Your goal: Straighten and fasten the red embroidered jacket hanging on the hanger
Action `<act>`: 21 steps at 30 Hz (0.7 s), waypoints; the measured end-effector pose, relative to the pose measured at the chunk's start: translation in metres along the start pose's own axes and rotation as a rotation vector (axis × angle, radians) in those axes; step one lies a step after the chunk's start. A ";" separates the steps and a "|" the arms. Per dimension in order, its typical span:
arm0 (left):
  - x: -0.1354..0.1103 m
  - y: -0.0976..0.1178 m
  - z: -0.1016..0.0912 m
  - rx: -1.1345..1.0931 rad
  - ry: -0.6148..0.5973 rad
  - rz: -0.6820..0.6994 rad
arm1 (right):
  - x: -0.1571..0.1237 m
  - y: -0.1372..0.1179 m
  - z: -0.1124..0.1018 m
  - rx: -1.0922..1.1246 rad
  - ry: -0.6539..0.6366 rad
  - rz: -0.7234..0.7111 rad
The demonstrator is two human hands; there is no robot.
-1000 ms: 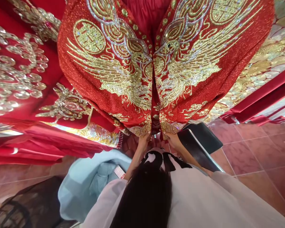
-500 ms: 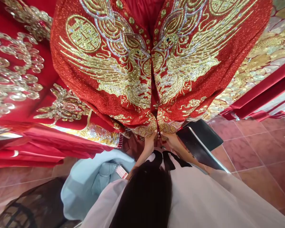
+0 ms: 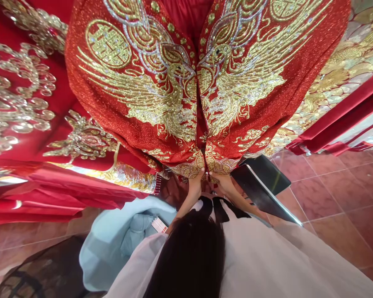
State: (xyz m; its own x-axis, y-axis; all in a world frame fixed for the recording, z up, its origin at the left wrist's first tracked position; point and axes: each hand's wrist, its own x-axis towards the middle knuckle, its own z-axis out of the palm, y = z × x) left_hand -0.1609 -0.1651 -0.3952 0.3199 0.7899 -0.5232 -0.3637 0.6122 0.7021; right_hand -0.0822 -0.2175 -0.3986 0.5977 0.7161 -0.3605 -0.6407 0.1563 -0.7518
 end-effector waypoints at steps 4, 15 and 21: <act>0.002 -0.001 -0.002 0.006 -0.004 0.036 | 0.001 0.001 0.001 -0.011 0.008 -0.007; 0.005 -0.005 -0.001 -0.011 0.028 0.058 | 0.001 0.002 -0.001 -0.032 0.013 -0.005; 0.006 -0.008 -0.002 0.013 0.028 0.059 | 0.001 0.001 0.001 -0.036 0.023 -0.027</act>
State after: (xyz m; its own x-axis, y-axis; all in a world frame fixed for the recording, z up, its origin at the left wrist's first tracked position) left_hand -0.1583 -0.1650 -0.4050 0.2735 0.8254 -0.4939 -0.3696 0.5642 0.7383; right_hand -0.0828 -0.2164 -0.3988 0.6257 0.6962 -0.3519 -0.6064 0.1502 -0.7809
